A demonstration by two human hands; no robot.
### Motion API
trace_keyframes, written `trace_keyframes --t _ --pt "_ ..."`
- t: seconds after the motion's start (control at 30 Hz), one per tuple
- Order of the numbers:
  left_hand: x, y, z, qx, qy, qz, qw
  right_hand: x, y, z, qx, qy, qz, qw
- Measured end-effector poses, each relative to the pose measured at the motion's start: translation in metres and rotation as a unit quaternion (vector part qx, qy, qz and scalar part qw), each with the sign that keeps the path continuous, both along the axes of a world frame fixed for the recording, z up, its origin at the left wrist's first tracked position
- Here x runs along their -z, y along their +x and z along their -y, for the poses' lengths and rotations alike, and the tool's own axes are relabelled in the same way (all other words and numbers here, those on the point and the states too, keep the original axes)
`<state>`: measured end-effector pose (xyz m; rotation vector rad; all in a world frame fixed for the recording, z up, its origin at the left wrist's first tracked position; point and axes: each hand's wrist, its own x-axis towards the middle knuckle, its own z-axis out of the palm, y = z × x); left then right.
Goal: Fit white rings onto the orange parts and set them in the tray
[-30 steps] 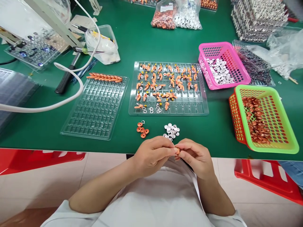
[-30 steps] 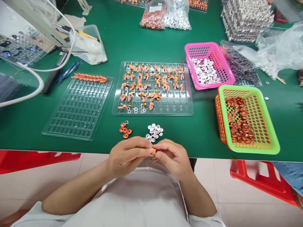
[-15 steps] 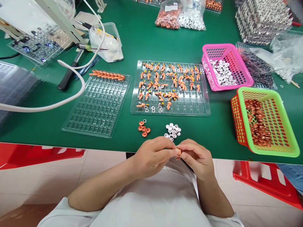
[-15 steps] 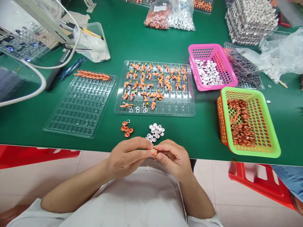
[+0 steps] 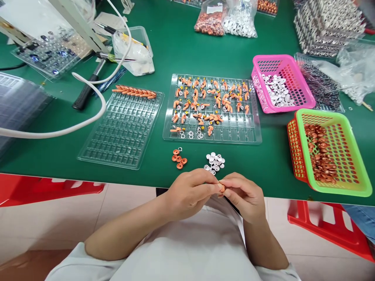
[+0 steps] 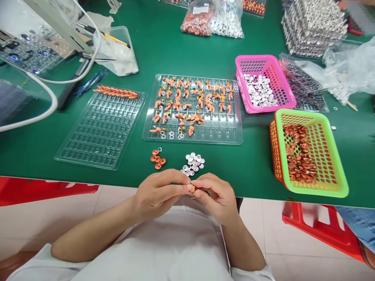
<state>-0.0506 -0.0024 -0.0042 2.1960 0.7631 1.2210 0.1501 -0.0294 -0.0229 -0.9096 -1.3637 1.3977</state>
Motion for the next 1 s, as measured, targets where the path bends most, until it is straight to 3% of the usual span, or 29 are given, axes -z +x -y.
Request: trace_keyframes --t 1.0 --pt "0.0011 -0.0004 0.0004 -0.014 -0.027 -0.018 0.999 -0.0024 0.0008 0.0030 0.016 0.098 0.094 0.991"
